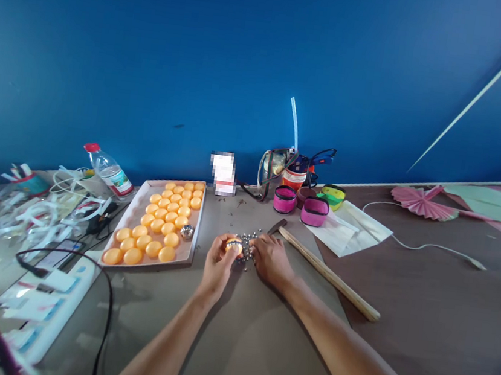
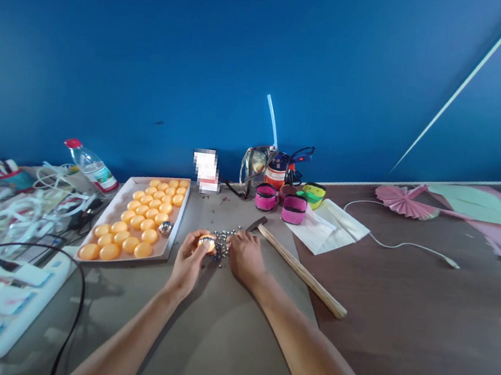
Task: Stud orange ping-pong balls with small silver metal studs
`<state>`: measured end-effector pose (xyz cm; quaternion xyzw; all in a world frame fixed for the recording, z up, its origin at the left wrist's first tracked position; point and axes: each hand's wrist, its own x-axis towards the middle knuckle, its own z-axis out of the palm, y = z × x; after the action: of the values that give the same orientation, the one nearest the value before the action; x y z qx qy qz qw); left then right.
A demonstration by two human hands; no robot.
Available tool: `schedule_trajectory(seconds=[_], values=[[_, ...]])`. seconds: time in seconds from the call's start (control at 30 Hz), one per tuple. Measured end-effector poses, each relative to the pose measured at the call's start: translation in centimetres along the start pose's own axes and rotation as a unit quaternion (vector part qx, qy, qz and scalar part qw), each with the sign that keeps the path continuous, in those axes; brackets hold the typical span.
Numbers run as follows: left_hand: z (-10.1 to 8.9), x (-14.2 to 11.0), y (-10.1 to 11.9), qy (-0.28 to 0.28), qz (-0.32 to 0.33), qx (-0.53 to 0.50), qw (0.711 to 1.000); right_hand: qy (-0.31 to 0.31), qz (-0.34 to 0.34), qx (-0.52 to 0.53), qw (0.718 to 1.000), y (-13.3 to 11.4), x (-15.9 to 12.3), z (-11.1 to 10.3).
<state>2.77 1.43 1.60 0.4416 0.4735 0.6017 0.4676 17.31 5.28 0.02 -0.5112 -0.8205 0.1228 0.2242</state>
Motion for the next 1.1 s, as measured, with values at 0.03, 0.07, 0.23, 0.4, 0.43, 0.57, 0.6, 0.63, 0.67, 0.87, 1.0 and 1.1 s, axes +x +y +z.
schedule_trajectory(seconds=[0.03, 0.07, 0.23, 0.4, 0.43, 0.57, 0.6, 0.63, 0.67, 0.87, 1.0, 1.1], values=[[0.0, 0.1, -0.1, 0.001, -0.001, -0.016, 1.000, 0.005, 0.001, 0.003, 1.000, 0.0, 0.0, 0.1], [0.0, 0.1, -0.2, 0.000, -0.004, -0.034, 0.999, 0.009, 0.004, 0.007, 1.000, 0.1, 0.0, 0.2], [0.1, 0.2, -0.4, -0.016, -0.020, -0.105, 0.994, 0.012, 0.027, 0.029, 0.999, 0.2, 0.2, 0.3], [0.1, 0.0, -0.4, -0.019, -0.050, -0.087, 0.995, 0.028, 0.023, 0.038, 0.999, 0.2, 0.4, 0.6], [0.0, 0.0, -0.3, -0.018, -0.053, -0.079, 0.995, 0.034, 0.022, 0.040, 0.998, 0.3, 0.4, 0.7], [0.1, 0.0, -0.1, -0.014, -0.055, -0.068, 0.996, 0.071, 0.018, 0.061, 0.995, 0.6, 0.6, 1.0], [0.1, 0.0, -0.1, -0.012, -0.056, -0.067, 0.996, 0.088, 0.015, 0.075, 0.993, 0.6, 0.6, 1.0], [0.1, 0.0, -0.1, -0.010, -0.056, -0.067, 0.996, 0.107, 0.011, 0.094, 0.990, 0.7, 0.6, 1.0], [0.1, 0.1, -0.1, -0.007, -0.055, -0.066, 0.996, 0.126, 0.007, 0.120, 0.985, 0.7, 0.6, 0.9], [0.0, 0.2, -0.2, -0.003, -0.046, -0.079, 0.996, 0.121, 0.083, 0.311, 0.939, 0.0, 0.5, -0.2], [0.0, 0.3, -0.2, -0.004, -0.048, -0.085, 0.995, 0.102, 0.146, 0.450, 0.875, -0.4, 0.7, -0.3], [0.0, 0.3, -0.2, -0.002, -0.043, -0.082, 0.996, 0.067, 0.150, 0.546, 0.821, -0.4, 0.9, 0.0]])
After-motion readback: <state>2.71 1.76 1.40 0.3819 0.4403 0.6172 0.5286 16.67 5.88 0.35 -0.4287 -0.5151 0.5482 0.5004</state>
